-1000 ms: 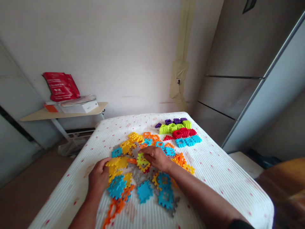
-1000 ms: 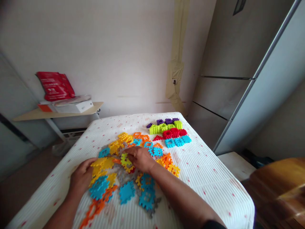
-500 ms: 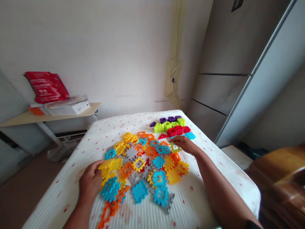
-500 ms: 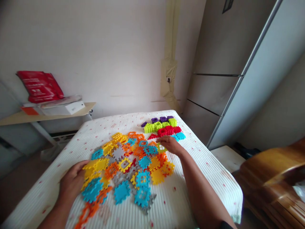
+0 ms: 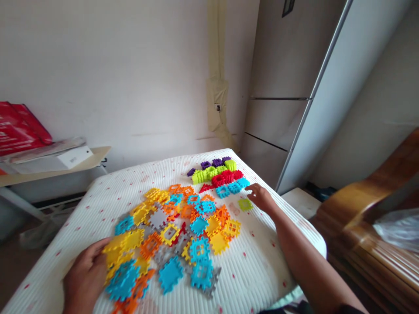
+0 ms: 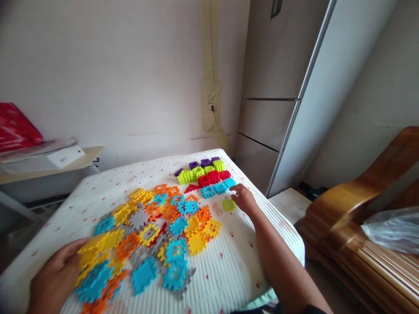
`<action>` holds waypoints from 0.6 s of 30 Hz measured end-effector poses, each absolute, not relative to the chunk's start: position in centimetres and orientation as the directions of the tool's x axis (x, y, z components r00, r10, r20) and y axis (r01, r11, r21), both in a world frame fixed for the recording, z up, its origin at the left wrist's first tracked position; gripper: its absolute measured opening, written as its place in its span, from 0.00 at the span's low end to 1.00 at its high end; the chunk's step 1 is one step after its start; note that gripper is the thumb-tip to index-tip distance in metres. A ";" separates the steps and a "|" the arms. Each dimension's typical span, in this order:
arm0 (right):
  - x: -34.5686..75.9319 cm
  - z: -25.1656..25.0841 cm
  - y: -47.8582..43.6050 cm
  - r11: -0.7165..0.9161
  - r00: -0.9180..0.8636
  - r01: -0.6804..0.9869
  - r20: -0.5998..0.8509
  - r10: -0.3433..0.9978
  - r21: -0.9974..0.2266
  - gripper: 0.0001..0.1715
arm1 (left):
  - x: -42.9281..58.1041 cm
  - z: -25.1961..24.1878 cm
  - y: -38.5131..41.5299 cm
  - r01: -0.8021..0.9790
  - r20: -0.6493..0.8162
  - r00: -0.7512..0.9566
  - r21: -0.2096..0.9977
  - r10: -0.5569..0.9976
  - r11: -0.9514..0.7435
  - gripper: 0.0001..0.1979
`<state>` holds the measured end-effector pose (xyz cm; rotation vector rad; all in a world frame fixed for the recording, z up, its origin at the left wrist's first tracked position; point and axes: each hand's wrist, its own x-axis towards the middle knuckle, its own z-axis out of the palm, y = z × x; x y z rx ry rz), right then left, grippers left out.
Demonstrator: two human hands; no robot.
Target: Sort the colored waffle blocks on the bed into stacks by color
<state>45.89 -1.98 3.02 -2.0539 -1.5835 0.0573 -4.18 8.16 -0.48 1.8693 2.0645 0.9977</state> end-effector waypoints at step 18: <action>42.3 3.1 -4.7 -0.401 0.469 0.879 0.310 0.827 -0.259 0.14 | -3.7 0.6 7.7 0.651 0.099 -0.264 0.752 0.960 0.101 0.16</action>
